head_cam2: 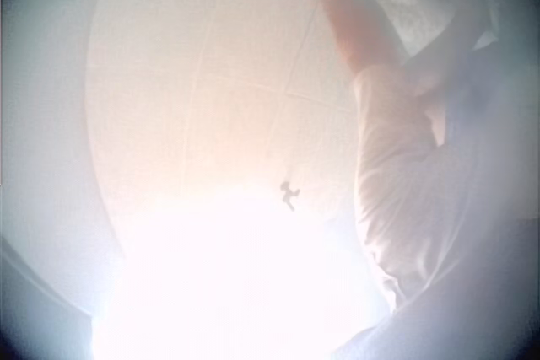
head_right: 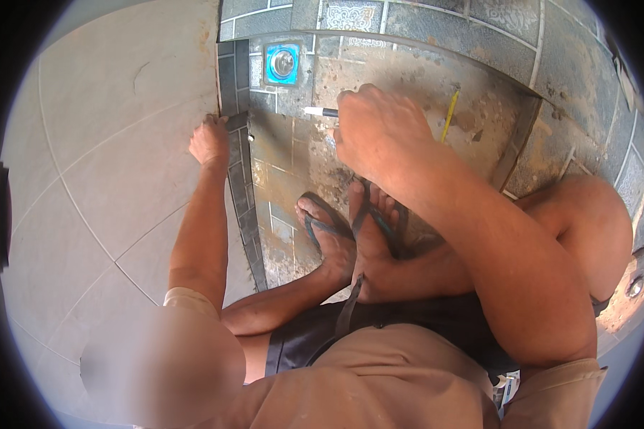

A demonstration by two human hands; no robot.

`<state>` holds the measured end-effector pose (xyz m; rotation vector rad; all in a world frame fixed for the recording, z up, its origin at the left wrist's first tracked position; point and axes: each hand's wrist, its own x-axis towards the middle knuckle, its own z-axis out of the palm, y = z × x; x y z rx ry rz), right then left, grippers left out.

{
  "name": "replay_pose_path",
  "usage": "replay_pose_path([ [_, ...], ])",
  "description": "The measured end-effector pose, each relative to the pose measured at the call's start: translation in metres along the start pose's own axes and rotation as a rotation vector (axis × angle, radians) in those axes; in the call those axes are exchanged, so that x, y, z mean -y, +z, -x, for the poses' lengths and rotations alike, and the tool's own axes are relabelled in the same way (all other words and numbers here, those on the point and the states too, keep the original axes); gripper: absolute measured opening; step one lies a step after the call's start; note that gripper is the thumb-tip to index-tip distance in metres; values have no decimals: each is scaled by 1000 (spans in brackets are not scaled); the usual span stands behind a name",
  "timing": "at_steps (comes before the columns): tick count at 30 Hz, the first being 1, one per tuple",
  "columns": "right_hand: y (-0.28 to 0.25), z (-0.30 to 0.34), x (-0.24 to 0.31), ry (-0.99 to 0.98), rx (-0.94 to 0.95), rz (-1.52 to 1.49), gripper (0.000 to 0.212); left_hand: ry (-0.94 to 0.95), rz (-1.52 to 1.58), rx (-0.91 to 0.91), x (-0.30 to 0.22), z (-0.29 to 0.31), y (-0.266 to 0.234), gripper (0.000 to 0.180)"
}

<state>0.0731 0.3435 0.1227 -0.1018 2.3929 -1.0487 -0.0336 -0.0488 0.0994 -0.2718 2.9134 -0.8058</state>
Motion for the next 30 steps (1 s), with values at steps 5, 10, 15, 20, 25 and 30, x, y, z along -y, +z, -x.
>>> replay_pose_path([
  [5, 1, 0, -1, -3, -19, -13, 27, -70, 70, -42, -2, 4, 5, 34],
  [10, 1, 1, -1, -10, -17, -19, 28, -114, 98, -53, -4, 5, 11, 34],
  [15, -2, 0, -2, -7, 31, -36, 38, -109, 158, -102, -1, 6, 19, 34],
  [20, -3, 1, -2, -10, 23, -39, 38, -105, 161, -128, 2, 6, 24, 34],
  [25, -3, 1, -2, -8, -9, -39, 32, -113, 158, -117, 1, 7, 25, 33],
  [30, -6, 2, -2, 14, 8, -28, 28, -77, 153, -117, 5, 8, 27, 30],
])
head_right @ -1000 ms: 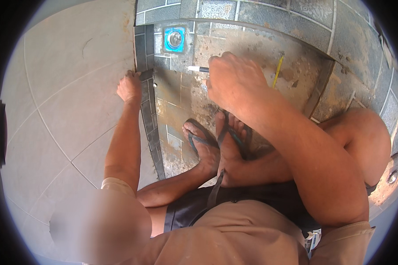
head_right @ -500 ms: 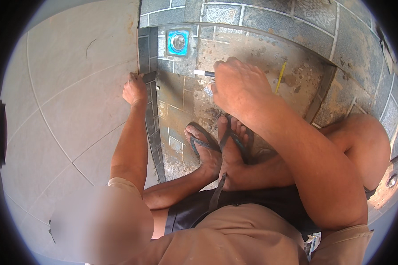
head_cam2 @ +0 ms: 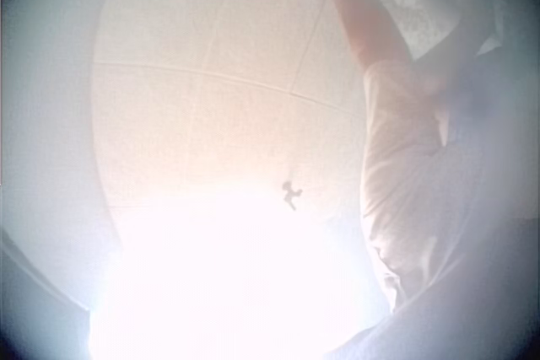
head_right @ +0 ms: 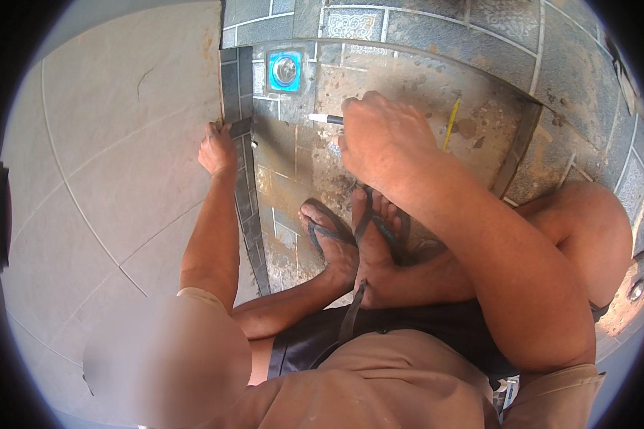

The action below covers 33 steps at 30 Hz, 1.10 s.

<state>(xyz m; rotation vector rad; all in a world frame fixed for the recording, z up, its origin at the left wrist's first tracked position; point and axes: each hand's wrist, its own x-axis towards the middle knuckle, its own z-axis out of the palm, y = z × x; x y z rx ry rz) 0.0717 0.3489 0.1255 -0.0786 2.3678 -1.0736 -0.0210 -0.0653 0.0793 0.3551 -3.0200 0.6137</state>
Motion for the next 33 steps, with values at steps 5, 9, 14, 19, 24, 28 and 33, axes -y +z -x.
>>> replay_pose_path([
  [5, 0, 0, 1, -2, -1, 7, 28, 22, 10, -9, 5, -1, 3, 24],
  [9, 1, 0, 0, -6, -15, 0, 27, 20, 15, -6, 3, -1, 2, 22],
  [14, 3, -1, -1, -11, -22, 1, 26, -16, -16, -27, -4, 2, -1, 27],
  [19, 10, -1, -6, -42, -83, -2, 27, -61, -2, -2, -6, 3, 1, 31],
  [24, 12, -1, -11, -105, -115, 2, 29, -143, -18, -32, -10, 5, 3, 29],
  [28, 11, -1, -8, -149, -98, -34, 33, -485, 351, -112, -32, 17, 18, 30],
  [33, 14, -8, -12, -113, 2, 20, 36, -1079, 1355, -308, -80, 6, 35, 12],
])
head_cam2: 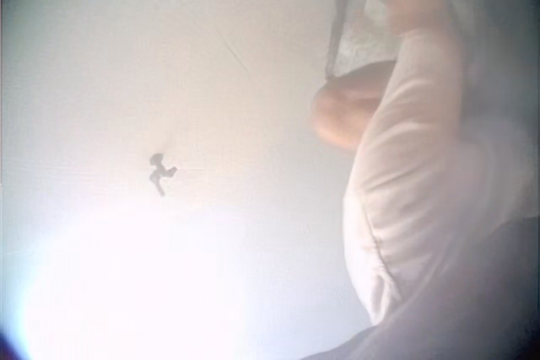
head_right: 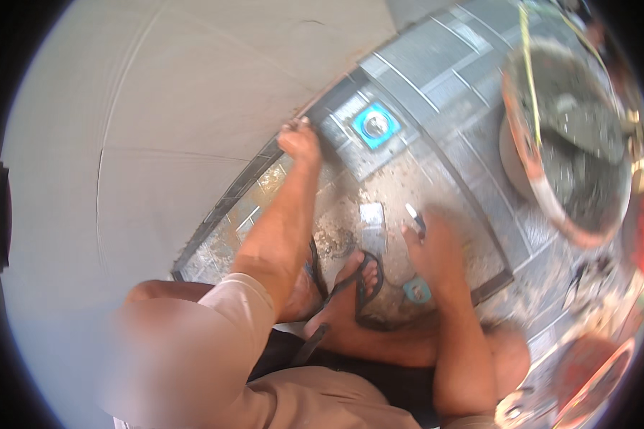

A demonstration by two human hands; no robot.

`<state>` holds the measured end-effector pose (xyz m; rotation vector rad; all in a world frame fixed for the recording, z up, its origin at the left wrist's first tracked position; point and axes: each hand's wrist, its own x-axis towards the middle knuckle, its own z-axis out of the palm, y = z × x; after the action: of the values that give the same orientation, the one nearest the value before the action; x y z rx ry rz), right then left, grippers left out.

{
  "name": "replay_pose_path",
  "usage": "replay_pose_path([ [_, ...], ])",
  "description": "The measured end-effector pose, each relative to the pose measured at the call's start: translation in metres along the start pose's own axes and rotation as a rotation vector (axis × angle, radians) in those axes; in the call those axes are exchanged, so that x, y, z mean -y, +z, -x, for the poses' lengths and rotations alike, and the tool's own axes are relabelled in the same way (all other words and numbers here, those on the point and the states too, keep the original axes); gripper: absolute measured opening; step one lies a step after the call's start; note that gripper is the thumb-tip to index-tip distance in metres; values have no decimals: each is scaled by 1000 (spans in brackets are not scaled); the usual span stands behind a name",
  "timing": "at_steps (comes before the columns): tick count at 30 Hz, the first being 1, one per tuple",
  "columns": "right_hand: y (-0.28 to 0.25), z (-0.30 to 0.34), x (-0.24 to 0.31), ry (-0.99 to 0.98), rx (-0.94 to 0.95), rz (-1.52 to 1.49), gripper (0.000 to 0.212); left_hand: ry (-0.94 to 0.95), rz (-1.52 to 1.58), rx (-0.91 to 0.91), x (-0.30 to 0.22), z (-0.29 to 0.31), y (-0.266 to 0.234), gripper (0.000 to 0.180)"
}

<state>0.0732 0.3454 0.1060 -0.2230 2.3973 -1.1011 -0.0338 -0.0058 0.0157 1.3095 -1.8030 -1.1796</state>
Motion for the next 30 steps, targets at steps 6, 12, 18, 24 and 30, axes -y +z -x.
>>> replay_pose_path([
  [6, 18, -7, -17, -83, 0, 15, 41, -217, 524, -8, 23, 41, 25, 54],
  [12, 15, -8, -16, 48, 102, 37, 46, -171, 416, 81, 31, 50, 27, 74],
  [18, 27, -10, -24, -68, 13, -15, 36, -232, 528, 172, 22, 51, 13, 70],
  [24, 31, -9, -31, -71, 67, -9, 45, -221, 640, 124, 23, 37, 11, 59],
  [30, 22, -4, -12, -44, 62, -32, 43, -315, 672, -68, 17, 8, 17, 23],
])
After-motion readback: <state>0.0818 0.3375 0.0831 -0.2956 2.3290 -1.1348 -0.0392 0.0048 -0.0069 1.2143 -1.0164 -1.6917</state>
